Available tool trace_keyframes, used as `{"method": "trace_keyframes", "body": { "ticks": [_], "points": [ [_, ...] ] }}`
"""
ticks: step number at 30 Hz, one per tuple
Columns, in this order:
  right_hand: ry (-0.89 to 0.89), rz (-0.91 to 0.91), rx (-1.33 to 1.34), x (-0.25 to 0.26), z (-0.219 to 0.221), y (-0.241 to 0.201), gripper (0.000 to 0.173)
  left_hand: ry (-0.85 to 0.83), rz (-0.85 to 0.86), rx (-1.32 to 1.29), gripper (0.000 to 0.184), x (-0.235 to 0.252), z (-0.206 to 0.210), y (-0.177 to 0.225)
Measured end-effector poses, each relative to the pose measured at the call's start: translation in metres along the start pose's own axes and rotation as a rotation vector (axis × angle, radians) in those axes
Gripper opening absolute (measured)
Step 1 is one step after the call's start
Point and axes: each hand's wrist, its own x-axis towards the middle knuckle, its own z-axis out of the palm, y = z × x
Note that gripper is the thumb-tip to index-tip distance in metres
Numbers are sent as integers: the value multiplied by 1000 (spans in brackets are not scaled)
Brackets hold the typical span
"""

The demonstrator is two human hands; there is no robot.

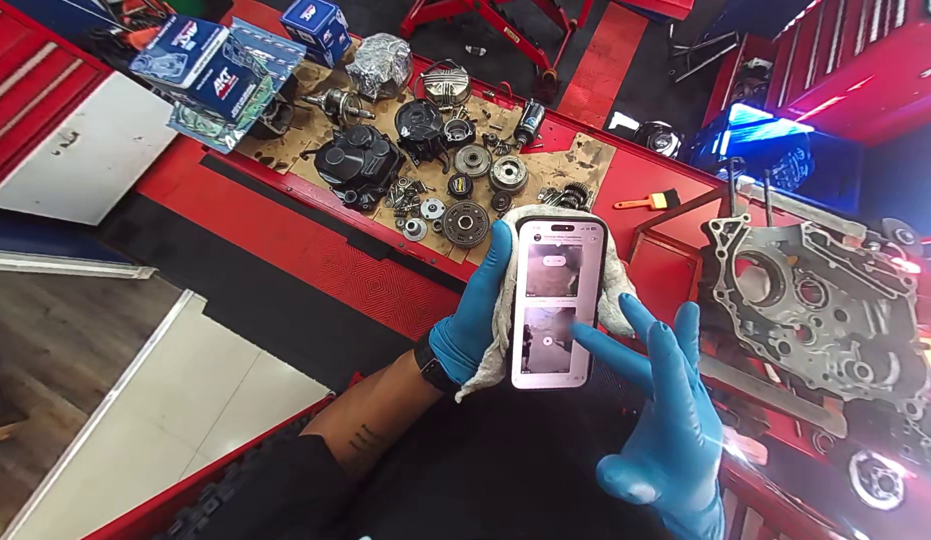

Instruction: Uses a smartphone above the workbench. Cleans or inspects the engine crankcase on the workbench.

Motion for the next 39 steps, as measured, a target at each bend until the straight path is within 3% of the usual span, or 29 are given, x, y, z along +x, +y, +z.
{"method": "trace_keyframes", "body": {
  "ticks": [26, 39],
  "points": [
    [-92, -22, -25, -8, 13, -4, 90, -16, 2, 22, 54, 1, -2, -1],
    [49, 32, 46, -7, -3, -2, 85, -26, 2, -5, 54, 0, -3, -1]
  ]
}}
